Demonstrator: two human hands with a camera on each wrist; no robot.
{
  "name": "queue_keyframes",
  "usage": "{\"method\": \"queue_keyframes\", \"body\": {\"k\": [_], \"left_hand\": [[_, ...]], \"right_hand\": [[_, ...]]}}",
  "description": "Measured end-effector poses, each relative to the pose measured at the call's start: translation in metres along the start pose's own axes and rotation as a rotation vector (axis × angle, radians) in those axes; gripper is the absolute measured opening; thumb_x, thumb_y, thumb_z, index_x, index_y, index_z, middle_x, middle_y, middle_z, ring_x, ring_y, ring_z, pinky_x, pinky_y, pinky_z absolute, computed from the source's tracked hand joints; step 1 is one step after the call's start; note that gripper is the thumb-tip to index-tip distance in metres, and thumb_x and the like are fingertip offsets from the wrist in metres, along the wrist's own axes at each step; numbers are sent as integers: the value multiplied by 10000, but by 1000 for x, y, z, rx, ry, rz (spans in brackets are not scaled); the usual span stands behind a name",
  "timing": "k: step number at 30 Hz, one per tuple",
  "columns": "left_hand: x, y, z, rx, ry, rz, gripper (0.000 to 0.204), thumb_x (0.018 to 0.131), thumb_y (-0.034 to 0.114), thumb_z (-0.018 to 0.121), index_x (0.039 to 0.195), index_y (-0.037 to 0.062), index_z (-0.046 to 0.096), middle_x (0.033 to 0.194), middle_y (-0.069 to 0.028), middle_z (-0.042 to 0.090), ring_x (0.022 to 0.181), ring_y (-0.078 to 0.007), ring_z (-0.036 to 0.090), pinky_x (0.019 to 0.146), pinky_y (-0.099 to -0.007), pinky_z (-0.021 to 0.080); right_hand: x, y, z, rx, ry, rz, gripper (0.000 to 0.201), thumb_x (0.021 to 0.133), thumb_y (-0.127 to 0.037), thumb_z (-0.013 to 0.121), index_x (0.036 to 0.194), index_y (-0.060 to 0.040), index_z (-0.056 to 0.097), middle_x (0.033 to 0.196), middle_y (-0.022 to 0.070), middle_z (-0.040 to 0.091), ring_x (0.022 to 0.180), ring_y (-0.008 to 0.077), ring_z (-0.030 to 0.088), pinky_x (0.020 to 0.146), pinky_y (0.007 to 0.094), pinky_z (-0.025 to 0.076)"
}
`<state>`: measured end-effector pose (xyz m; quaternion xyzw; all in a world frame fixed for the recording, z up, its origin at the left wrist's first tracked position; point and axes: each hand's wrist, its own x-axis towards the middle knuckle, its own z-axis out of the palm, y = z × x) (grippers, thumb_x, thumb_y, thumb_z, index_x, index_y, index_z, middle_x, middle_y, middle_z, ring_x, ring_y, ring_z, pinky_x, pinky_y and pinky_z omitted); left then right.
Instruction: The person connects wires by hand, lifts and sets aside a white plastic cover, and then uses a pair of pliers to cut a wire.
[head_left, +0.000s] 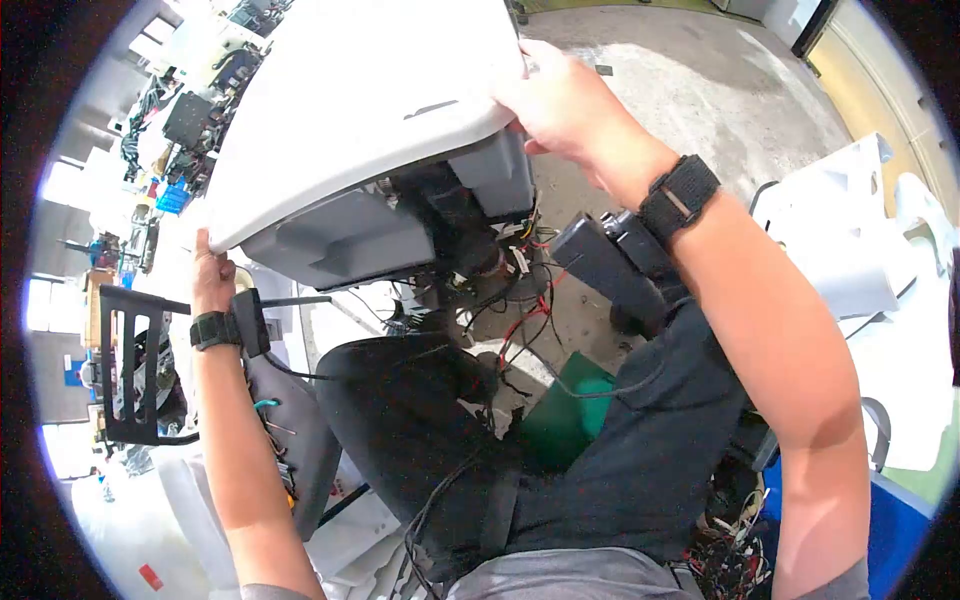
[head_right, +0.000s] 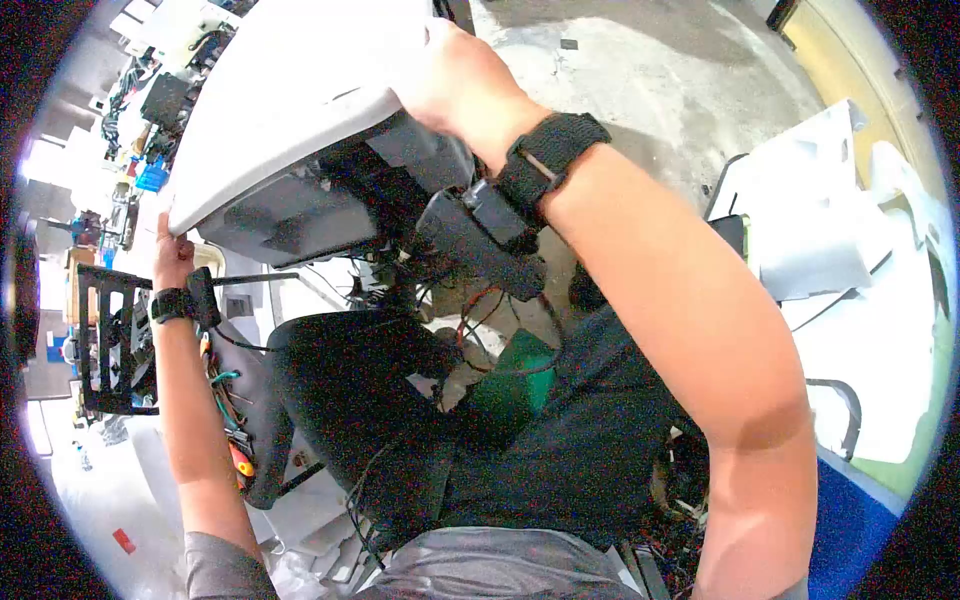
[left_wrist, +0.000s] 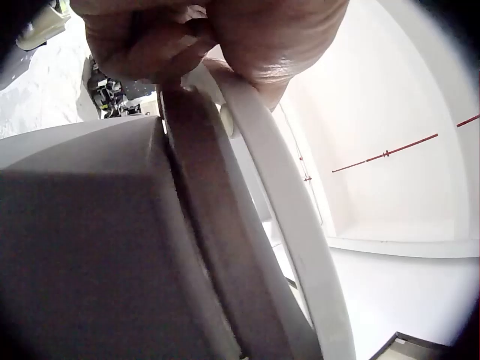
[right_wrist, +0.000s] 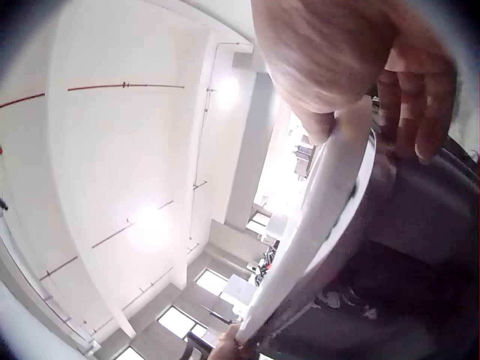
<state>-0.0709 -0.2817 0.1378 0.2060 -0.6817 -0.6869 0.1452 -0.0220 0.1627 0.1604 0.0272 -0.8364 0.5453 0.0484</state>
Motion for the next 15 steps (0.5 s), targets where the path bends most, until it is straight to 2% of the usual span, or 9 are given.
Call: {"method": "queue_keyframes", "body": {"k": [1, 2, 4, 7, 11, 13, 14, 15], "left_hand": [[4, -3, -4, 38, -50, 49, 267, 842, 392, 590, 789, 144, 509, 583, 51, 384, 438, -49, 287, 372, -193, 233], [4, -2, -5, 32, -39, 30, 269, 840, 395, 593, 790, 143, 513, 584, 50, 388, 437, -50, 288, 373, -195, 232], [9, -2, -7, 3, -33, 8, 273, 837, 397, 594, 779, 141, 522, 581, 48, 386, 434, -52, 290, 377, -201, 233], [12, -2, -8, 0, 52, -12, 269, 837, 385, 597, 760, 138, 519, 577, 51, 378, 427, -51, 288, 379, -208, 237], [10, 0, -3, -35, -22, -1, 219, 836, 328, 589, 756, 137, 517, 553, 56, 385, 403, -38, 282, 356, -180, 212], [8, 0, -2, -13, 3, 2, 211, 834, 324, 588, 760, 138, 520, 554, 56, 392, 402, -39, 288, 355, -181, 213], [7, 1, -2, 9, 31, 10, 204, 832, 319, 587, 764, 138, 523, 555, 56, 399, 401, -40, 294, 354, -181, 215], [8, 1, -3, 16, 30, 10, 204, 832, 319, 587, 764, 138, 523, 555, 56, 399, 401, -40, 294, 354, -181, 215]], "right_hand": [[0, 2, 1, -44, 49, -73, 474, 822, -273, 571, 1235, -69, 459, 1019, 62, 588, 830, 150, 561, 600, 314, 505], [-2, 5, 2, -52, 49, -65, 474, 822, -273, 571, 1235, -69, 459, 1019, 62, 588, 830, 150, 561, 600, 314, 505], [-10, -1, 3, 164, 68, 48, 481, 817, -274, 574, 1241, -79, 456, 1043, 76, 581, 850, 163, 561, 633, 334, 518], [-11, -1, 2, 151, 32, 51, 482, 818, -271, 571, 1250, -95, 451, 1056, 85, 576, 880, 181, 568, 655, 350, 525], [-13, -2, 5, 175, 42, 131, 471, 810, -262, 575, 1231, -76, 474, 1057, 107, 591, 912, 199, 576, 687, 348, 514], [-9, 3, 10, 13, 191, -157, 468, 797, -243, 580, 1207, -36, 490, 1040, 140, 608, 936, 210, 584, 724, 329, 496], [-10, 7, 10, -10, 212, -106, 409, 778, -222, 593, 1111, 13, 549, 993, 167, 627, 914, 221, 602, 762, 300, 477], [-7, 4, 8, -5, 212, -101, 409, 778, -222, 593, 1111, 13, 549, 993, 167, 627, 914, 221, 602, 762, 300, 477]]}}
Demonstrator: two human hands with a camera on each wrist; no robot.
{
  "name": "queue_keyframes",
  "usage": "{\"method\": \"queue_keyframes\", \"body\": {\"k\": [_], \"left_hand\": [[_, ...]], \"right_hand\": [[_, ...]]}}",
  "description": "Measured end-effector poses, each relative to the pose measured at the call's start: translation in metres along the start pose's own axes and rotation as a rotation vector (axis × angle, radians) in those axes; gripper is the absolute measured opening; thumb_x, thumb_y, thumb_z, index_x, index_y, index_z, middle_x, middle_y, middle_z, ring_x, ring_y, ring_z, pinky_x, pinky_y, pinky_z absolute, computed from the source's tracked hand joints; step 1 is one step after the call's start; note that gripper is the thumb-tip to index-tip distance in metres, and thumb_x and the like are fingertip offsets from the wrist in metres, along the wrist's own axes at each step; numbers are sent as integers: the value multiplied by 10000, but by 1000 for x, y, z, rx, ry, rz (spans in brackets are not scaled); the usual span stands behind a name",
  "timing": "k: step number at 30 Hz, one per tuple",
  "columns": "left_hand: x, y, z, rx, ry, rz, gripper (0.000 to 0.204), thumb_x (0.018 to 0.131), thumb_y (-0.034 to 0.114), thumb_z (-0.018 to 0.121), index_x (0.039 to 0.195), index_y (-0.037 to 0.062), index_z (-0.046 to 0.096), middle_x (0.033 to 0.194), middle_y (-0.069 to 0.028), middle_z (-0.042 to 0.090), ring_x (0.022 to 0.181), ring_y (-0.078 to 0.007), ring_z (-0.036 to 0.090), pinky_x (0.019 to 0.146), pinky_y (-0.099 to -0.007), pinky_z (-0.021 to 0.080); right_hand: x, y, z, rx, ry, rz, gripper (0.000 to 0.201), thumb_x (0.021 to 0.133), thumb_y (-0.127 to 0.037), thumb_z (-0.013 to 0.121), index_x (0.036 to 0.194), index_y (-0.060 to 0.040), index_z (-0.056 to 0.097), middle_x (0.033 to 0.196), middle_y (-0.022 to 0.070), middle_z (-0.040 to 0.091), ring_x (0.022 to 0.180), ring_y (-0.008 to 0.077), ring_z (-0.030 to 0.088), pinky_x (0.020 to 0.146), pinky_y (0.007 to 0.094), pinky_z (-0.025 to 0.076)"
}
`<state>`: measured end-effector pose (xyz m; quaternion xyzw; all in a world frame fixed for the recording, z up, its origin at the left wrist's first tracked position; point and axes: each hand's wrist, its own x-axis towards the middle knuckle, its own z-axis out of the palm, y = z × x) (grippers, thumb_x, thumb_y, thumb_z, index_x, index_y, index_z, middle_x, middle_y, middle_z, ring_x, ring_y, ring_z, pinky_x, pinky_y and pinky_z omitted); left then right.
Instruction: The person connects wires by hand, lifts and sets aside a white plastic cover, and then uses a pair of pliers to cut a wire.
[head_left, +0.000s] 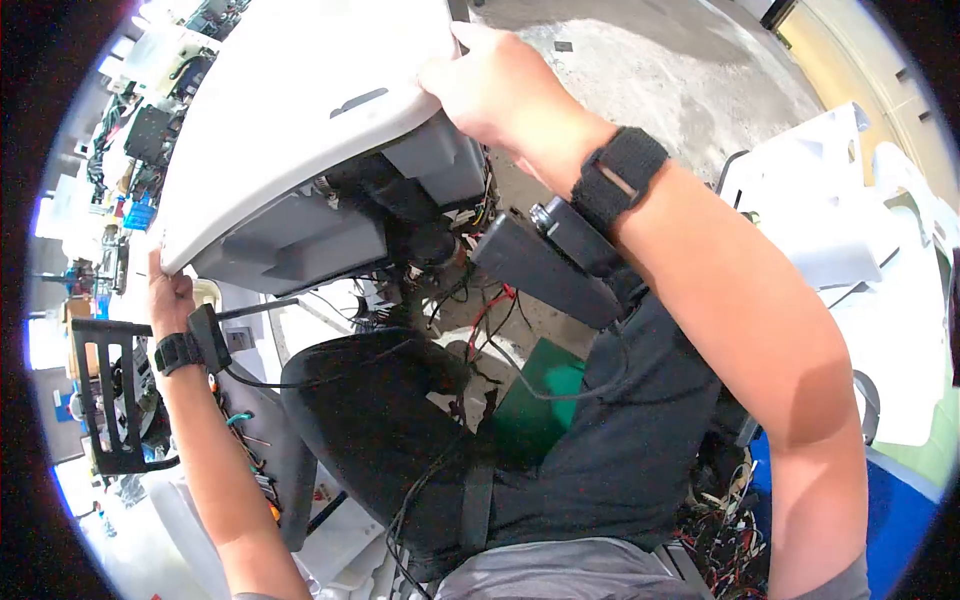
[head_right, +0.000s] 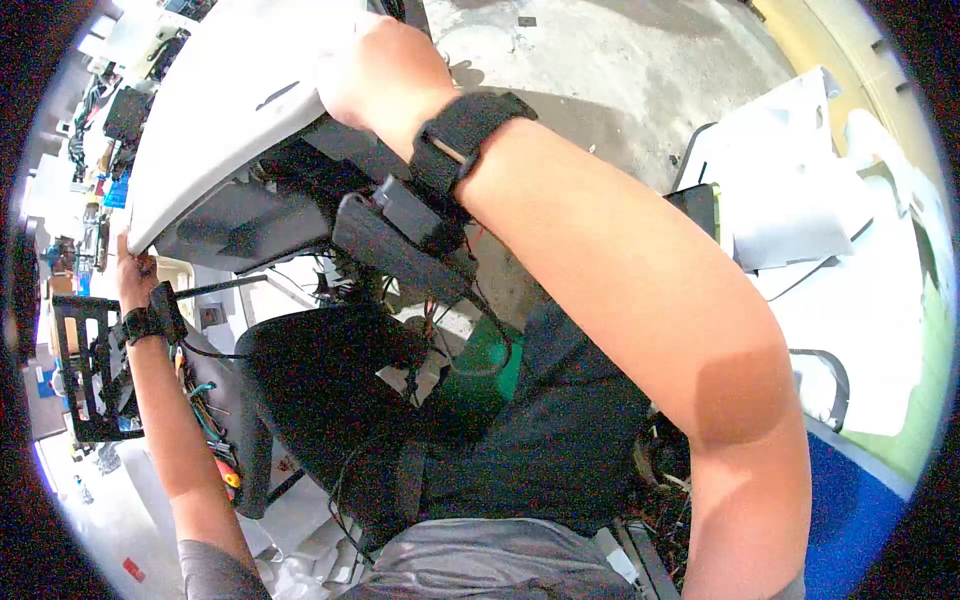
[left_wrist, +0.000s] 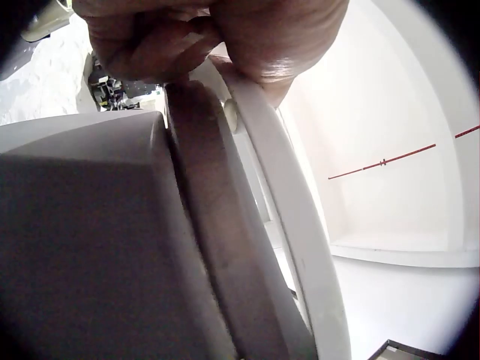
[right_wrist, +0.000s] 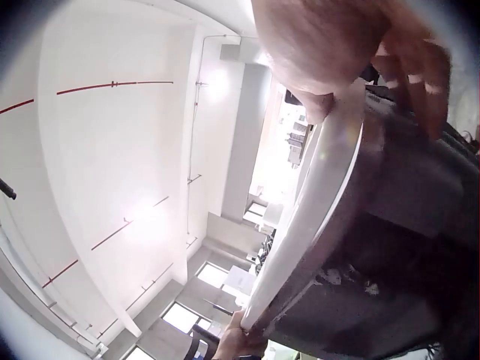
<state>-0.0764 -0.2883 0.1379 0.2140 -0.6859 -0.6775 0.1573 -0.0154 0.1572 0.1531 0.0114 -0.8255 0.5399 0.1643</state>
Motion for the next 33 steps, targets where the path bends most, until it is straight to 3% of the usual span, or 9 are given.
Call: {"method": "queue_keyframes", "body": {"k": [3, 6, 9, 10, 12, 21, 24, 25, 33], "left_hand": [[0, 3, -2, 60, 10, -3, 207, 827, 327, 584, 772, 136, 527, 564, 51, 410, 387, -46, 299, 344, -184, 222], [-1, 5, -2, 50, -59, -36, 226, 828, 337, 573, 763, 126, 524, 573, 30, 456, 373, -44, 334, 324, -183, 248], [18, 3, -13, 24, -85, -55, 225, 826, 323, 575, 787, 104, 540, 574, 20, 492, 352, -48, 335, 314, -170, 256], [16, 4, -11, 33, -86, -51, 225, 826, 323, 575, 787, 104, 540, 574, 20, 492, 352, -48, 335, 314, -170, 256], [12, 6, -10, 67, -66, -35, 224, 826, 316, 579, 805, 96, 544, 584, 12, 510, 349, -51, 337, 312, -171, 268], [-2, 12, 3, 147, -91, -46, 262, 835, 370, 546, 749, 126, 503, 530, 30, 416, 374, -52, 325, 336, -186, 277], [9, 8, 3, 121, 3, -70, 265, 835, 382, 536, 746, 134, 501, 524, 38, 410, 373, -50, 315, 337, -188, 264], [11, 9, 6, 115, -1, -68, 265, 835, 382, 536, 746, 134, 501, 524, 38, 410, 373, -50, 315, 337, -188, 264], [15, 12, 12, 280, -47, -18, 316, 824, 436, 524, 722, 138, 500, 499, 39, 397, 362, -56, 339, 336, -192, 276]], "right_hand": [[4, -2, -4, -69, -82, 15, 334, 760, -207, 611, 1002, 23, 605, 920, 144, 642, 828, 231, 630, 702, 322, 503], [2, -12, -10, -15, 16, -54, 269, 730, -242, 620, 832, 6, 643, 819, 225, 617, 818, 360, 601, 734, 402, 478], [18, -7, -3, -425, -13, -221, 265, 722, -255, 607, 768, 1, 661, 866, 227, 620, 817, 362, 607, 725, 401, 485], [21, -5, -2, -417, -10, -215, 265, 722, -255, 607, 768, 1, 661, 866, 227, 620, 817, 362, 607, 725, 401, 485], [25, -8, -2, -231, -27, 38, 277, 705, -252, 625, 768, 16, 656, 870, 234, 618, 825, 354, 609, 735, 390, 488], [29, -17, -4, -201, -66, 138, 315, 727, -280, 625, 824, 18, 652, 903, 234, 615, 897, 340, 598, 767, 378, 479], [31, -13, -1, -243, -66, 31, 305, 732, -264, 610, 830, 22, 651, 902, 238, 614, 902, 344, 596, 768, 379, 479], [30, -15, 0, -144, -26, 221, 304, 734, -260, 605, 840, 21, 650, 909, 240, 613, 910, 348, 593, 776, 380, 478], [32, -20, 1, -127, -28, 226, 326, 730, -285, 628, 862, 12, 650, 934, 240, 610, 926, 344, 591, 790, 375, 477]]}}
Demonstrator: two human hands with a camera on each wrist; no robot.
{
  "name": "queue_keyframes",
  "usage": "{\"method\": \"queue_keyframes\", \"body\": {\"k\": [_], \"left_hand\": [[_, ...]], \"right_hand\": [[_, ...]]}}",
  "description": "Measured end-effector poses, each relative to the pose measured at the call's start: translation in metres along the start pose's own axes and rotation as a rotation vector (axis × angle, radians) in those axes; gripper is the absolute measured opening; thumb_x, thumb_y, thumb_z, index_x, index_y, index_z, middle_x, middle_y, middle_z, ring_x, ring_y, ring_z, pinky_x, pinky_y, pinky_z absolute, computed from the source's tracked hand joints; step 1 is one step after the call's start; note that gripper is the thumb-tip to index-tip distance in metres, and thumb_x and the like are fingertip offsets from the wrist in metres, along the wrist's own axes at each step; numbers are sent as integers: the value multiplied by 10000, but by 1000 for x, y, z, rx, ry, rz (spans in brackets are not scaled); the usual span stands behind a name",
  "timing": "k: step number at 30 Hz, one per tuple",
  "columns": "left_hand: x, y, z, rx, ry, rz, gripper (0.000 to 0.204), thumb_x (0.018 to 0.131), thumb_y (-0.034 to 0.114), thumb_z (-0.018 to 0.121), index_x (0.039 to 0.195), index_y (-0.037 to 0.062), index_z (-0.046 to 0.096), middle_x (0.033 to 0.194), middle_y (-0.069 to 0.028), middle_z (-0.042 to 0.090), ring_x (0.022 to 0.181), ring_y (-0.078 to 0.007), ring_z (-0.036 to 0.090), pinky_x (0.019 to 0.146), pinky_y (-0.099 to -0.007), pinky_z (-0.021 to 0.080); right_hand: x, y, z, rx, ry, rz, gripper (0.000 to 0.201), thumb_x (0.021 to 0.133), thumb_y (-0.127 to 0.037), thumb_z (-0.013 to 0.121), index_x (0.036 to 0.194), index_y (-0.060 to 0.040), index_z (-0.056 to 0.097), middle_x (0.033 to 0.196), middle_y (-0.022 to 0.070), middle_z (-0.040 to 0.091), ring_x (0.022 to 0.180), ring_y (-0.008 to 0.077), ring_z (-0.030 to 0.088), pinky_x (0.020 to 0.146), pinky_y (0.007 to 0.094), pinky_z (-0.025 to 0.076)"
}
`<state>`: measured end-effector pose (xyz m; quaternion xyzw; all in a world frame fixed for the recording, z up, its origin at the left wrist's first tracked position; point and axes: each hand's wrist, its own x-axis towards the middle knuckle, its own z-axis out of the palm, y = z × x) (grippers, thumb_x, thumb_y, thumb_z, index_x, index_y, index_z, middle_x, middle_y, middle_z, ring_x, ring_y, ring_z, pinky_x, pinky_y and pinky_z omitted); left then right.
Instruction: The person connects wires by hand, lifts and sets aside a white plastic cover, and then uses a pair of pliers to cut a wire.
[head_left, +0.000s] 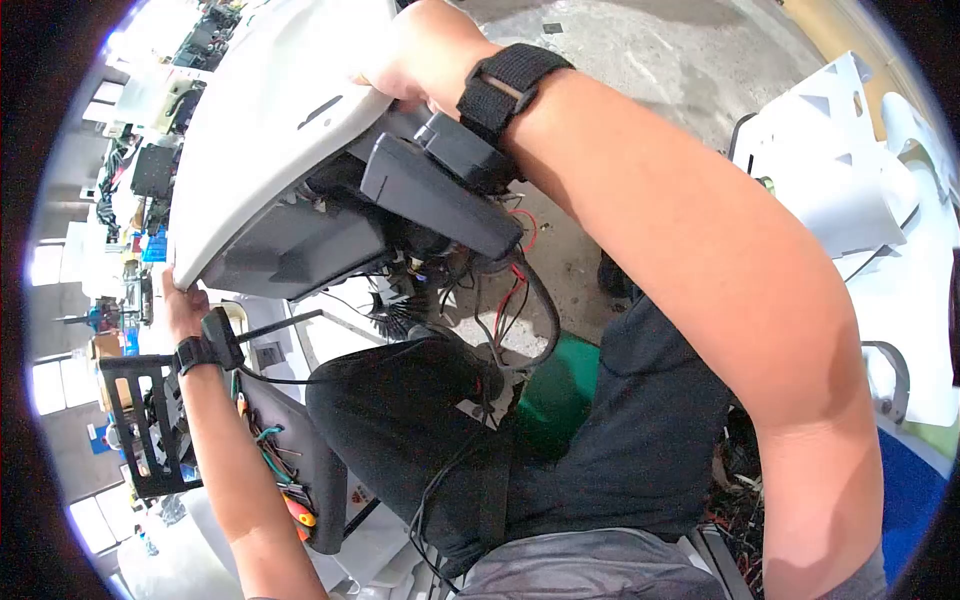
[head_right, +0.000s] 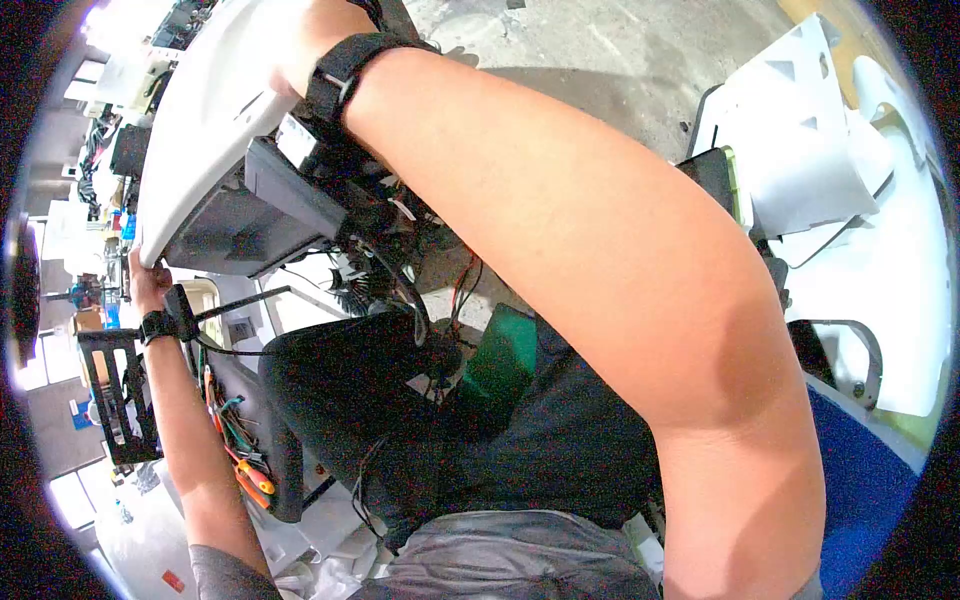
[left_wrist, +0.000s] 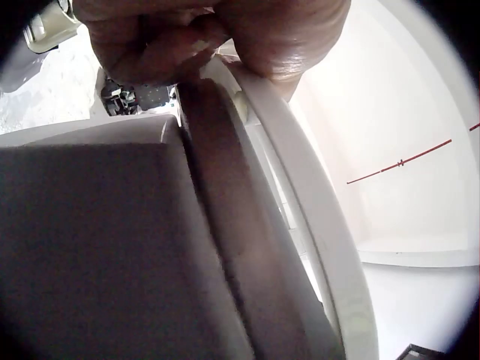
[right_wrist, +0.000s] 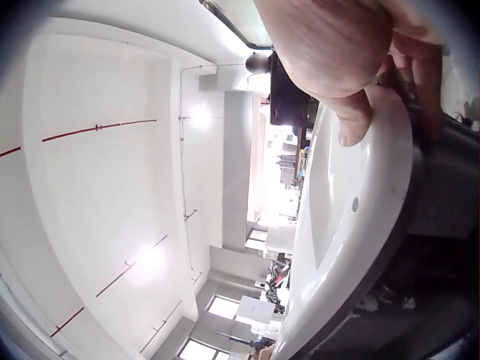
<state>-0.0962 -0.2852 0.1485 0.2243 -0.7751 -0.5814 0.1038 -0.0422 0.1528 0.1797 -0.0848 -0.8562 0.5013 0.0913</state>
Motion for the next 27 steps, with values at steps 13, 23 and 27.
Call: {"method": "queue_keyframes", "body": {"k": [13, 23, 27], "left_hand": [[7, -6, 0, -122, -57, 43, 309, 814, 425, 553, 785, 122, 498, 552, 33, 425, 381, -52, 331, 336, -184, 266], [-31, -8, 18, -277, 0, -11, 251, 834, 336, 575, 896, 99, 521, 647, 11, 486, 427, -43, 337, 354, -172, 274], [-52, -5, 31, -274, 30, 10, 250, 834, 325, 578, 922, 97, 522, 676, 6, 498, 434, -42, 332, 354, -173, 266]], "right_hand": [[19, 4, -4, -44, -88, -18, 390, 705, -292, 674, 903, 42, 633, 924, 229, 622, 904, 313, 612, 758, 339, 486], [53, 22, -19, -8, -280, 20, 351, 756, -199, 671, 902, 111, 598, 758, 185, 640, 575, 266, 632, 479, 375, 505], [56, 33, -21, 244, -213, 74, 360, 766, -219, 666, 886, 113, 599, 742, 191, 635, 592, 244, 630, 483, 377, 495]]}}
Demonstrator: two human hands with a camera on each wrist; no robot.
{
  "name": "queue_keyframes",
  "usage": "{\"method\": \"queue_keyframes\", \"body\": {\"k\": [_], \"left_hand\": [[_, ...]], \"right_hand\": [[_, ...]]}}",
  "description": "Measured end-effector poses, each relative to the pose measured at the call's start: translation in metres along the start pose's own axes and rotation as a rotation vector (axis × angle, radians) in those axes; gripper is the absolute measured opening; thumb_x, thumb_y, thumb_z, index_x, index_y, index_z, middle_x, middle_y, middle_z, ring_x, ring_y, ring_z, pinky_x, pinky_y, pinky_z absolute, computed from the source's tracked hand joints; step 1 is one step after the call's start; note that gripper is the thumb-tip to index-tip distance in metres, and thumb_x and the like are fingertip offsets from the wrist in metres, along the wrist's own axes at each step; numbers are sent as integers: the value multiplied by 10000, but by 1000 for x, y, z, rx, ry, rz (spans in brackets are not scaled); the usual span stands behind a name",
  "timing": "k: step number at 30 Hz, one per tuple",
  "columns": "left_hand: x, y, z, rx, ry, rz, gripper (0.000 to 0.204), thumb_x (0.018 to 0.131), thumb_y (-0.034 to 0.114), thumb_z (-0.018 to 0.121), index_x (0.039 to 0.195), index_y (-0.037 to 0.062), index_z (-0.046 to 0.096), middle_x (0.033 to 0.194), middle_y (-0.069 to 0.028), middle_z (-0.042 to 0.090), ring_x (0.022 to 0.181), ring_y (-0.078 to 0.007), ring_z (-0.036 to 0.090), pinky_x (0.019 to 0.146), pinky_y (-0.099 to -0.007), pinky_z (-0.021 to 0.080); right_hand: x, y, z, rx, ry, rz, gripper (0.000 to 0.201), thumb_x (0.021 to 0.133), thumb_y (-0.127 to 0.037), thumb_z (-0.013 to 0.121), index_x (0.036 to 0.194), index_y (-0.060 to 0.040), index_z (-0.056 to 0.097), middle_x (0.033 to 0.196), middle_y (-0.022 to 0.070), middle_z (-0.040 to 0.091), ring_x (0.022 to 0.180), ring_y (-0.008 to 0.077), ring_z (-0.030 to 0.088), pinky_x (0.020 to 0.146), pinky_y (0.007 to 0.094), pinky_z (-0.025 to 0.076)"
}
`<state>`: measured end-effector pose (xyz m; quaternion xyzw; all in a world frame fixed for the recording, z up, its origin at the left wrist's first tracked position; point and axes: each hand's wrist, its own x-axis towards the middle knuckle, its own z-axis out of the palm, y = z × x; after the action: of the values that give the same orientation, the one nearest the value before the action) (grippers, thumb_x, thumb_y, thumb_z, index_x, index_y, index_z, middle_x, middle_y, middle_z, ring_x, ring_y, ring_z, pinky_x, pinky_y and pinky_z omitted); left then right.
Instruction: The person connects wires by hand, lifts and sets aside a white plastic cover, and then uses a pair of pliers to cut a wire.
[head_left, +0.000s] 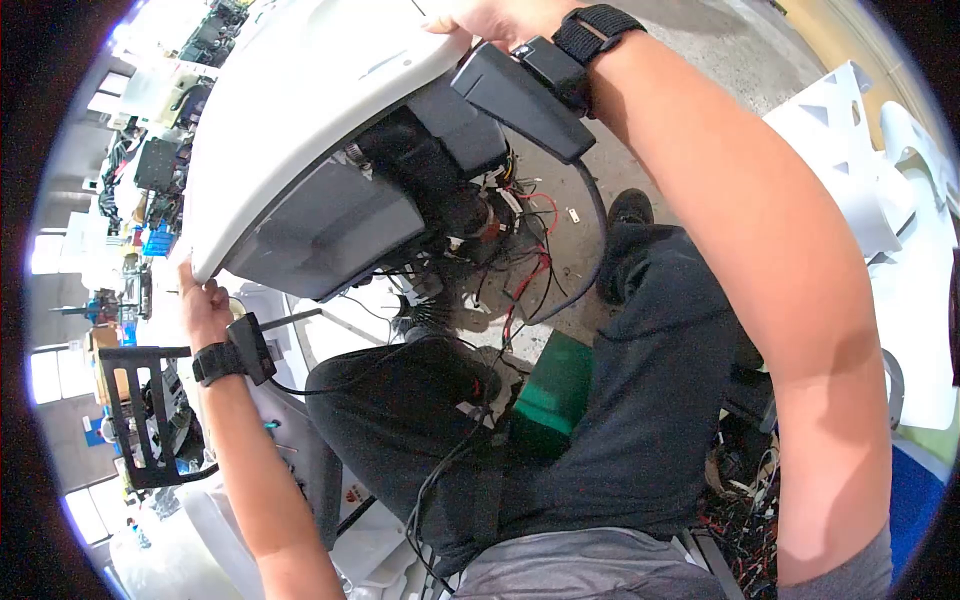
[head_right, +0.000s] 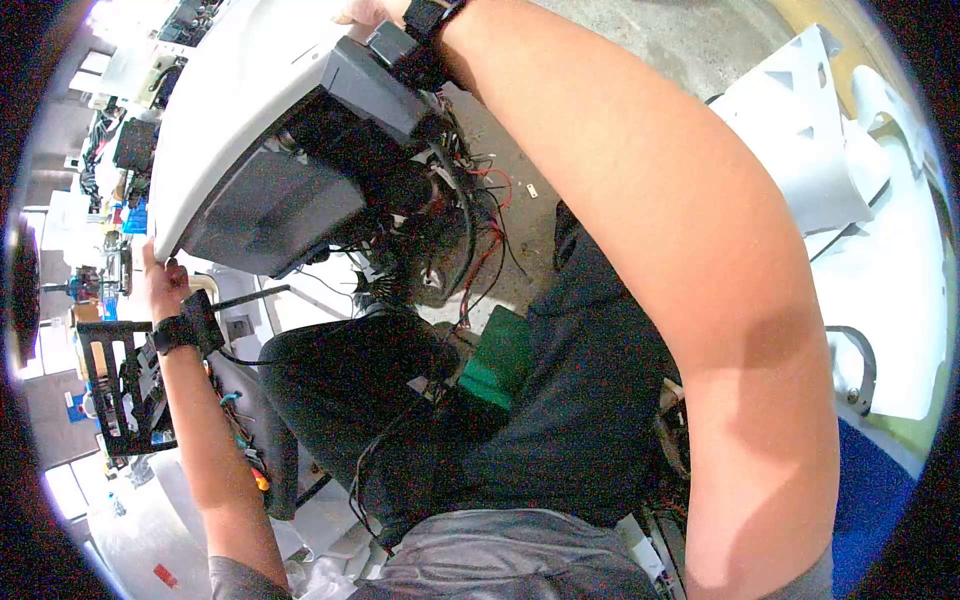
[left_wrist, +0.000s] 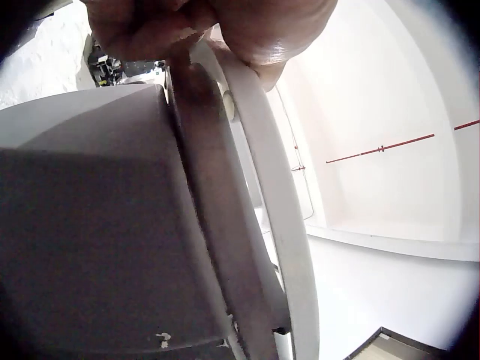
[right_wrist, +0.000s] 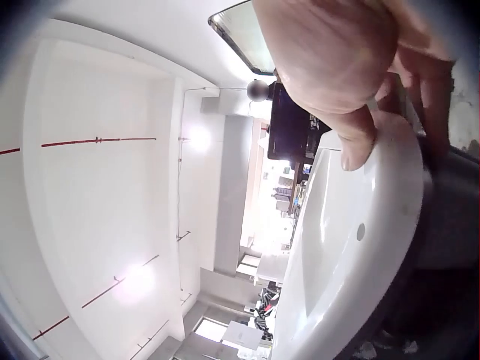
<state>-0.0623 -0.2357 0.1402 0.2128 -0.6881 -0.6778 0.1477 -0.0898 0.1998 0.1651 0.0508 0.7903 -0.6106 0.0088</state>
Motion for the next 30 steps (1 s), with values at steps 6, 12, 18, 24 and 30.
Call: {"method": "queue_keyframes", "body": {"k": [6, 12, 18, 24, 30], "left_hand": [[-28, -1, 16, -13, 4, 46, 214, 826, 293, 601, 884, 116, 494, 669, 10, 451, 460, -44, 325, 357, -177, 258], [-49, 2, 25, -26, 10, 27, 220, 831, 301, 603, 886, 133, 472, 671, 21, 436, 468, -51, 342, 372, -184, 285], [-69, 0, 32, -20, 32, 21, 250, 810, 310, 628, 889, 135, 468, 678, 24, 441, 473, -55, 347, 375, -184, 279], [-63, -7, 22, 37, -21, 22, 306, 834, 384, 597, 976, 120, 535, 720, 18, 424, 477, -44, 332, 367, -175, 264], [-62, -9, 20, -9, -79, 12, 344, 825, 373, 606, 960, 67, 525, 714, 20, 429, 484, -48, 318, 379, -174, 269]], "right_hand": [[-4, 1, -13, -217, 135, -49, 343, 740, -216, 672, 828, 110, 614, 724, 207, 633, 576, 285, 635, 478, 381, 499], [-7, -3, -24, -85, 143, 41, 339, 720, -194, 670, 832, 121, 612, 730, 193, 640, 570, 270, 639, 468, 363, 511], [-12, 5, -33, -102, 365, -29, 401, 659, -250, 706, 852, 92, 625, 865, 243, 633, 824, 301, 641, 682, 367, 492], [29, 27, -43, -296, 408, -321, 277, 707, -211, 598, 868, 10, 643, 963, 238, 606, 961, 348, 575, 810, 382, 457], [5, 14, -61, -140, 335, -28, 289, 783, -162, 513, 988, 13, 617, 1106, 229, 558, 1084, 329, 518, 879, 370, 431]]}}
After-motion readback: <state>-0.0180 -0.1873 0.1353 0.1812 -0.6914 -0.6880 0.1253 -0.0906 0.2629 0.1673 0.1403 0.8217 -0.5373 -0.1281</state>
